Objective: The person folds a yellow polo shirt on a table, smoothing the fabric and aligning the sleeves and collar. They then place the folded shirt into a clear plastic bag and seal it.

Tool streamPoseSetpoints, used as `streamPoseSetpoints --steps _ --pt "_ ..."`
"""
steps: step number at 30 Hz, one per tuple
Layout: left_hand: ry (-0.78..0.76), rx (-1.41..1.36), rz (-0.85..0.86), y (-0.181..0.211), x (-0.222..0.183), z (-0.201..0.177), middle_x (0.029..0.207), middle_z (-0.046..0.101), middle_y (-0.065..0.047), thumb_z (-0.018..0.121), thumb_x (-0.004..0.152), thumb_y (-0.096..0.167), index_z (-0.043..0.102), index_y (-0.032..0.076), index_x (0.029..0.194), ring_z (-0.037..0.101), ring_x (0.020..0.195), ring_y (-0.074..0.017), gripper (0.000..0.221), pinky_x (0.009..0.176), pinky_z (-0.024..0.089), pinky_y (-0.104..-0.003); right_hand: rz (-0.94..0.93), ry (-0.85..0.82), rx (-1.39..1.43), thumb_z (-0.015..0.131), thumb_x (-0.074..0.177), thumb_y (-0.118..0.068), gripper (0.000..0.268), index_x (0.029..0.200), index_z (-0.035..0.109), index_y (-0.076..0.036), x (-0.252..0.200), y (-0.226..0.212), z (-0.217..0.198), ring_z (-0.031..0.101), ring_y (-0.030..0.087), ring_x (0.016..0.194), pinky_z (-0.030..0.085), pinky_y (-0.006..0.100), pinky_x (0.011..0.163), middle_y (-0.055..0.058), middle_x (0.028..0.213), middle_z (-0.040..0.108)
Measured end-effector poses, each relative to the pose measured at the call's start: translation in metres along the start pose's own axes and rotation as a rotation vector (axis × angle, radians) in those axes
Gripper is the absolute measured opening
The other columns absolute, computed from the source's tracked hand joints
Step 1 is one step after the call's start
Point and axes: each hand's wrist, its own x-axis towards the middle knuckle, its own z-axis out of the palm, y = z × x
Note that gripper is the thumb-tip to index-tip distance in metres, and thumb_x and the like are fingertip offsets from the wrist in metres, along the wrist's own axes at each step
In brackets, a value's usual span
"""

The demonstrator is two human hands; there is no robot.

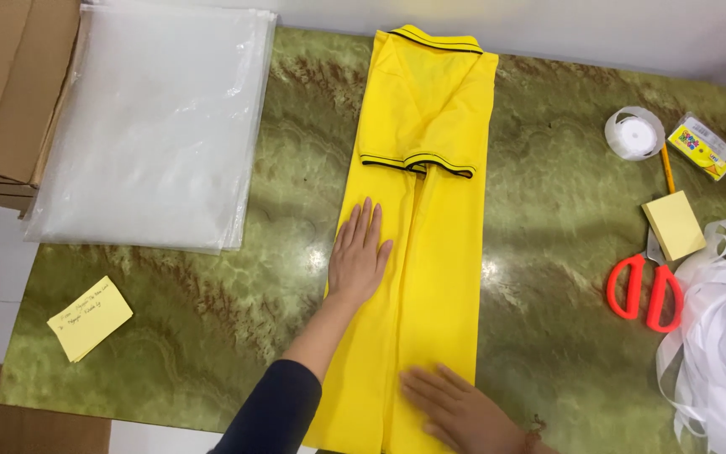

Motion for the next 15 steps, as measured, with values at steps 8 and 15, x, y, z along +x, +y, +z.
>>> streamPoseSetpoints --steps 8,15 --pt "-0.005 0.126 0.111 -0.001 0.077 0.030 0.179 0.019 -0.005 0.032 0.114 0.046 0.029 0.011 0.169 0.012 0.165 -0.0246 0.065 0.134 0.011 -0.045 0.438 0.284 -0.181 0.038 0.113 -0.036 0.064 0.168 0.026 -0.006 0.110 0.135 -0.059 0.021 0.029 0.164 0.018 0.049 0.131 0.012 0.177 0.023" --pt "0.099 0.120 0.137 0.024 -0.021 -0.003 0.176 0.031 -0.004 0.044 0.113 0.040 0.039 0.016 0.167 0.026 0.164 -0.0239 0.059 0.133 0.019 -0.048 0.641 0.315 -0.215 0.029 0.113 -0.047 0.069 0.170 0.025 -0.007 0.142 0.166 -0.049 0.013 0.025 0.165 0.010 0.049 0.133 0.009 0.179 0.019"
